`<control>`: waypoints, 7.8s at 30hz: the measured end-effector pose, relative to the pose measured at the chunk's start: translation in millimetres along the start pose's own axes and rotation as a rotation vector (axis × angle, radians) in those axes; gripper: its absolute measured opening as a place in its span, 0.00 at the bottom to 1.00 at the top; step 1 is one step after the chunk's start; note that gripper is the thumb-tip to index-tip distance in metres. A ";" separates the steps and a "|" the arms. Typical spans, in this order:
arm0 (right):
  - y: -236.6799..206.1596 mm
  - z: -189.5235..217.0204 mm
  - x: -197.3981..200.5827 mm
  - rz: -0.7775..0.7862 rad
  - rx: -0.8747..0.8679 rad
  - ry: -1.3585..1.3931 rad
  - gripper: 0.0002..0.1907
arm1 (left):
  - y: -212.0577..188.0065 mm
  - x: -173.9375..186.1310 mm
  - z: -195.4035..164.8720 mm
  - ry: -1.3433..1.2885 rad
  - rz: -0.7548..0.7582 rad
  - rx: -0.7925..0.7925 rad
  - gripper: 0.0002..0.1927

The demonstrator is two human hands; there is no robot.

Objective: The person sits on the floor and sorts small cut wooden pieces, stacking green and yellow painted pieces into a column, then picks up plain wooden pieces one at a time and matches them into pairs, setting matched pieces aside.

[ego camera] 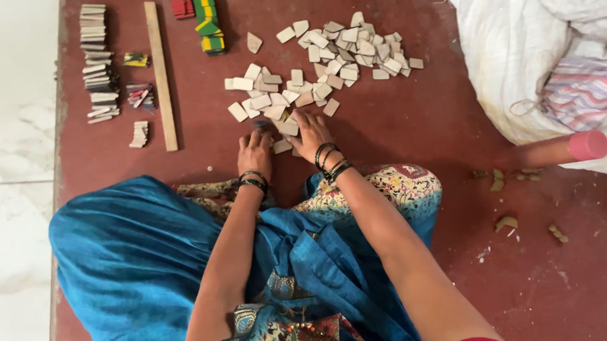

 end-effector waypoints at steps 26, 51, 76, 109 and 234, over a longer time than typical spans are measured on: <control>4.3 3.6 -7.7 0.194 -0.367 1.042 0.11 | -52.7 58.8 64.4 -1.262 0.105 0.577 0.16; 4.2 6.5 4.4 0.084 -0.181 0.281 0.23 | -35.6 33.4 36.5 -0.246 0.127 0.137 0.35; -5.2 24.5 -20.4 0.267 -0.397 1.099 0.20 | -18.5 26.3 72.7 -1.433 0.005 0.821 0.13; 2.4 108.4 -19.6 0.059 -0.201 0.635 0.18 | -13.7 26.5 63.4 -1.748 0.150 0.671 0.23; 22.2 -62.9 10.0 0.383 -0.847 1.261 0.44 | 40.8 -27.6 6.2 -1.533 0.123 0.690 0.26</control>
Point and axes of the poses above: each hand's wrist, its own y-axis towards the middle knuckle, its own x-axis out of the back of the hand, z = x × y, the point moved 1 cm from there along y, towards the middle knuckle
